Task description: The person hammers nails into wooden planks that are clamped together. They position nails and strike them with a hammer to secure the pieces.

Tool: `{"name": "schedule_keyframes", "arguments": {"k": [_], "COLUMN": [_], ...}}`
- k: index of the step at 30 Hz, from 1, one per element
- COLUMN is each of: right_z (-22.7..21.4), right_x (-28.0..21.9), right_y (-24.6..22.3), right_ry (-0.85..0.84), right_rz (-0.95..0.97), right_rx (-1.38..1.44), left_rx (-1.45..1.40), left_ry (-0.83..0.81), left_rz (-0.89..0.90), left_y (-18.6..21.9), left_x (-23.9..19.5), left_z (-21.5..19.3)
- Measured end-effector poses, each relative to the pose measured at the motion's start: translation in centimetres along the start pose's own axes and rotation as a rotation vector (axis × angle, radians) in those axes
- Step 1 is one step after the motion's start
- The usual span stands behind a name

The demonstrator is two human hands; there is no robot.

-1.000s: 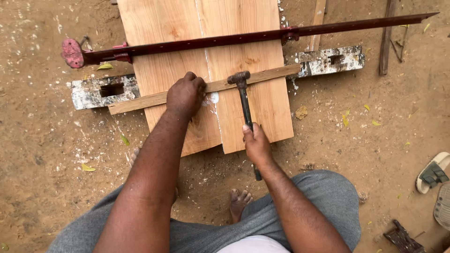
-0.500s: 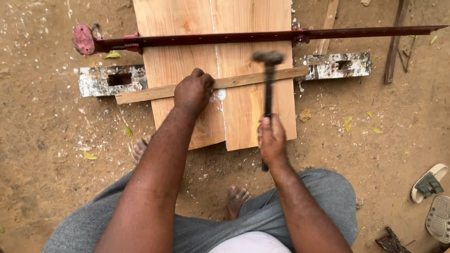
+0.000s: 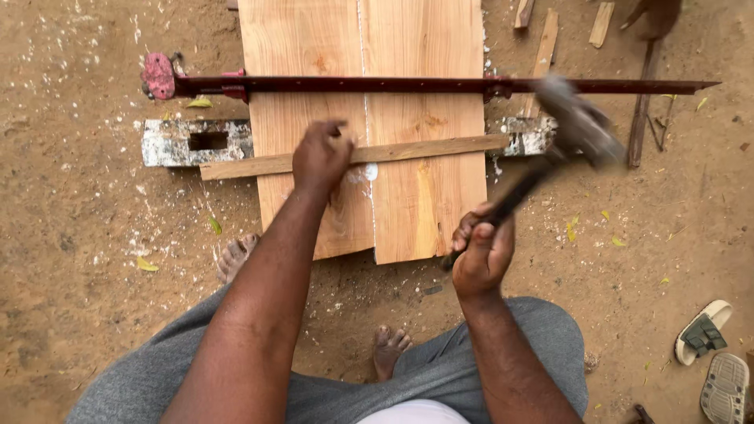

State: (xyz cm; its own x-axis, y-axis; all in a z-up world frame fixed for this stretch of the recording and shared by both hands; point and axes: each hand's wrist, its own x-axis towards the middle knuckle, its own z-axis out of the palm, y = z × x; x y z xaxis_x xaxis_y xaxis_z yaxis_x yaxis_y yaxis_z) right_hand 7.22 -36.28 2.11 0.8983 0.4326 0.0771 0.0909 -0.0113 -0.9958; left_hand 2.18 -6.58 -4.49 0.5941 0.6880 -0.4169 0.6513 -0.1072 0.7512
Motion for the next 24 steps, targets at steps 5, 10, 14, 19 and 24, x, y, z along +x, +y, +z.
{"name": "schedule_keyframes", "arguments": {"k": [5, 10, 14, 19, 24], "right_z": [2.3, 1.0, -0.1, 0.9, -0.2], "right_x": [0.0, -0.4, -2.3, 1.5, -1.1], "right_y": [0.4, 1.0, 2.8, 5.7, 5.3], "right_ry": [-0.275, -0.16, -0.237, -0.409, -0.279], "right_rz": [0.56, 0.362, 0.306, 0.485, 0.727], "right_rx": [-0.897, -0.536, -0.635, -0.919, -0.46], "left_rx": [-1.09, -1.076, -1.048, -0.889, -0.506], "left_ry": [0.175, 0.053, -0.057, -0.043, -0.002], "left_rz": [-0.611, -0.464, -0.419, -0.271, -0.065], "left_y": [0.0, -0.8, -1.6, -0.1, -0.8], "left_x": [3.7, 4.2, 2.0, 2.4, -0.3], "left_z": [-0.5, -0.1, 1.1, 0.1, 0.1]}}
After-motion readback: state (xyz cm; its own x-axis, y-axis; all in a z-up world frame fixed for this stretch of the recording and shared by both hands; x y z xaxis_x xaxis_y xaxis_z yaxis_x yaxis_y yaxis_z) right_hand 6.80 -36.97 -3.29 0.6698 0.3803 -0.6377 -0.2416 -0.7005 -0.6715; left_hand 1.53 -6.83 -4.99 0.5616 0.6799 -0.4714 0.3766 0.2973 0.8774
